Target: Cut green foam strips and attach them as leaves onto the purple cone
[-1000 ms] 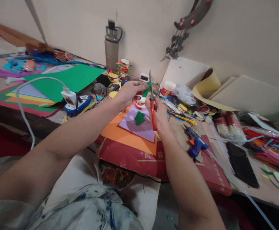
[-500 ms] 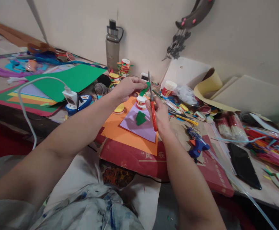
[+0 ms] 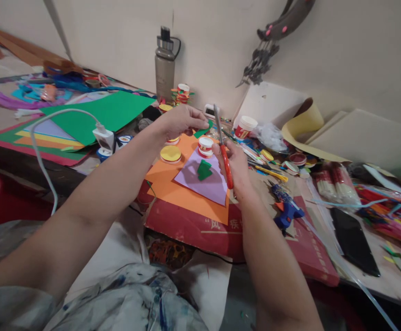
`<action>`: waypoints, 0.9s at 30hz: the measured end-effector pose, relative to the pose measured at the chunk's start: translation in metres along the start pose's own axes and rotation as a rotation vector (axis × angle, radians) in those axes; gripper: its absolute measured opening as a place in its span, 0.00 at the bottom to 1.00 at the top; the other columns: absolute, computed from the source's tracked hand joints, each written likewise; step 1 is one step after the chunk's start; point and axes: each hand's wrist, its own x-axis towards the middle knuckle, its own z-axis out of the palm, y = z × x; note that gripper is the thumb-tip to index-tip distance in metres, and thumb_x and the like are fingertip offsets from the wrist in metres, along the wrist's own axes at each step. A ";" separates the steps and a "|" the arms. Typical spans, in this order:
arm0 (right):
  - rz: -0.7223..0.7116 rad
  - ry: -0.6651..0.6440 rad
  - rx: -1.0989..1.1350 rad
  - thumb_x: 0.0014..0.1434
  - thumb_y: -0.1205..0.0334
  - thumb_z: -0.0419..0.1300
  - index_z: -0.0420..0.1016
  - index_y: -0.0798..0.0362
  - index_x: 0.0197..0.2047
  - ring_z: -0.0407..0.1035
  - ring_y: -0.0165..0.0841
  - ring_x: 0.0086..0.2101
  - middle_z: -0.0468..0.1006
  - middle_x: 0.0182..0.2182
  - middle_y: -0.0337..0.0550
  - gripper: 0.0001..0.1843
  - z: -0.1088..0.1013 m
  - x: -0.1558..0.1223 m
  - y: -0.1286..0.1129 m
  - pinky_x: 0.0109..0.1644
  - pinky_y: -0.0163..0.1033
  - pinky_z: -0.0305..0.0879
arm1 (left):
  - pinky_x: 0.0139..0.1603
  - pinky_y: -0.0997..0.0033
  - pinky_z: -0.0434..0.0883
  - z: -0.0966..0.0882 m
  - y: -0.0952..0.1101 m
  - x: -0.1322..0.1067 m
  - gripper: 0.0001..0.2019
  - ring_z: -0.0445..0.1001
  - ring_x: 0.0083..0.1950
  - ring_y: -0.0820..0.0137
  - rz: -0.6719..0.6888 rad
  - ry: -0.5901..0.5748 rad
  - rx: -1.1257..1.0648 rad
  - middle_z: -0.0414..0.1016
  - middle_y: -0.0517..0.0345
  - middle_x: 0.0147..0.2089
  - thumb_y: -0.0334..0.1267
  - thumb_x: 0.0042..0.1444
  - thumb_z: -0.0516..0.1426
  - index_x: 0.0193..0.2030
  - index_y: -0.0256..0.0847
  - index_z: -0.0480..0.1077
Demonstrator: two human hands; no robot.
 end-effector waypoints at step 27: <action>-0.295 0.545 0.025 0.55 0.58 0.67 0.65 0.47 0.49 0.71 0.30 0.29 0.75 0.41 0.40 0.21 -0.004 0.018 0.019 0.33 0.40 0.74 | 0.31 0.76 0.60 0.068 -0.029 -0.013 0.06 0.71 0.29 0.80 -0.058 -0.152 -0.300 0.78 0.58 0.31 0.34 0.59 0.67 0.34 0.35 0.76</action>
